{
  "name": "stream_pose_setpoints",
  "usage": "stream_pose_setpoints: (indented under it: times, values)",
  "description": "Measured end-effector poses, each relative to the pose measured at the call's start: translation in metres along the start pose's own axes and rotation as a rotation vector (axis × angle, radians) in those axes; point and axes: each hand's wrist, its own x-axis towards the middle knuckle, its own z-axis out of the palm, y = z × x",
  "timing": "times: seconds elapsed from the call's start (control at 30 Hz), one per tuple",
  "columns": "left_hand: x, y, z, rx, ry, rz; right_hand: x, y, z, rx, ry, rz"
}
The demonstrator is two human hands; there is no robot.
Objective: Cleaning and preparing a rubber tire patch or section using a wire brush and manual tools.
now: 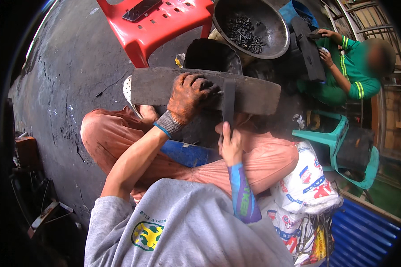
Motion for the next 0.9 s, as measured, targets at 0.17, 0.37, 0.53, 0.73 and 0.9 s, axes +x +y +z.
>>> stream_pose_setpoints:
  times: [0.17,0.37,0.53,0.73,0.9]
  values:
    - [0.005,0.001,-0.011,-0.016,0.005,0.034,-0.025,0.017,-0.018,0.024,-0.001,0.007]
    - [0.001,0.005,-0.022,-0.07,0.033,0.008,0.008,-0.046,-0.001,0.161,-0.006,-0.082]
    - [0.002,0.003,-0.021,-0.09,0.003,0.013,0.042,-0.041,0.027,0.129,-0.033,-0.135]
    - [-0.005,-0.003,-0.006,-0.044,0.01,-0.042,0.0,0.017,0.025,0.123,-0.005,-0.031]
    - [0.002,-0.006,-0.015,-0.087,-0.028,0.051,-0.009,-0.009,0.01,0.101,0.011,0.019]
